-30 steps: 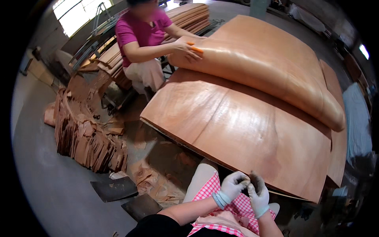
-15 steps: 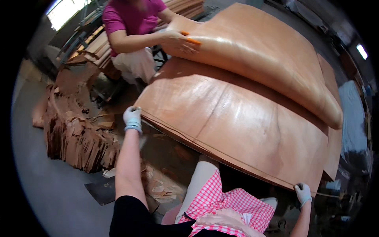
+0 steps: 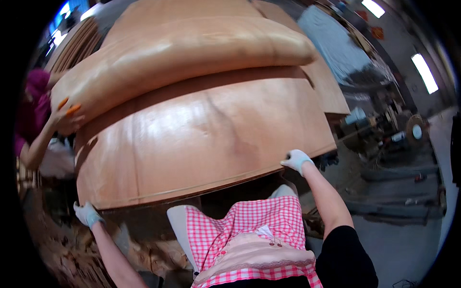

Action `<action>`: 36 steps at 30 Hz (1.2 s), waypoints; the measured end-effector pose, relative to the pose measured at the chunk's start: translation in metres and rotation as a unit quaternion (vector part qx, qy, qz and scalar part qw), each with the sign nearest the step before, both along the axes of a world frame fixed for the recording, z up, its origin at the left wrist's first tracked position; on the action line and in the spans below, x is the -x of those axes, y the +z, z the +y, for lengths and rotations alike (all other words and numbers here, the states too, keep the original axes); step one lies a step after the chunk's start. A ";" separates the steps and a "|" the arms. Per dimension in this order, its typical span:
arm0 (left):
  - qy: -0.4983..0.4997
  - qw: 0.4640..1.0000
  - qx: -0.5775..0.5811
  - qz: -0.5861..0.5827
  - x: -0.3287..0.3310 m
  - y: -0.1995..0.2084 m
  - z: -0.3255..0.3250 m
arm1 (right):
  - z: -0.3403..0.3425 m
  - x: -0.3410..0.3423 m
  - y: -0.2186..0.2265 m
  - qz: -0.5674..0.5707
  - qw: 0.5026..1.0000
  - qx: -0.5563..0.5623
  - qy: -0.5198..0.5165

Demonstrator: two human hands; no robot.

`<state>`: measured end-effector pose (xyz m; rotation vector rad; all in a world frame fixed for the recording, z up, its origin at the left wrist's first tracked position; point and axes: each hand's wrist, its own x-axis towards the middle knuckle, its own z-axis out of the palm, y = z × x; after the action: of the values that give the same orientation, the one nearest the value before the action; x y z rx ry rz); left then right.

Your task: The person lifts and stacks large curved wooden panels on a metal workbench. They align and adjust the panels by hand, then move the stack to a different area of the workshop with a coworker.

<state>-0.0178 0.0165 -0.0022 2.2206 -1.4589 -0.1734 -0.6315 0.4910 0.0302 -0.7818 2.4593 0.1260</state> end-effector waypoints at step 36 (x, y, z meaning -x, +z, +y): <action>-0.651 0.756 -0.064 -0.016 0.465 -0.016 0.360 | 0.250 0.196 -0.079 0.148 0.834 0.230 -0.479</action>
<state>-0.4829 0.3767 -0.0185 0.8453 -2.7843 -0.6698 -0.8276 0.7406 -0.0485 0.4238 2.9064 -0.7931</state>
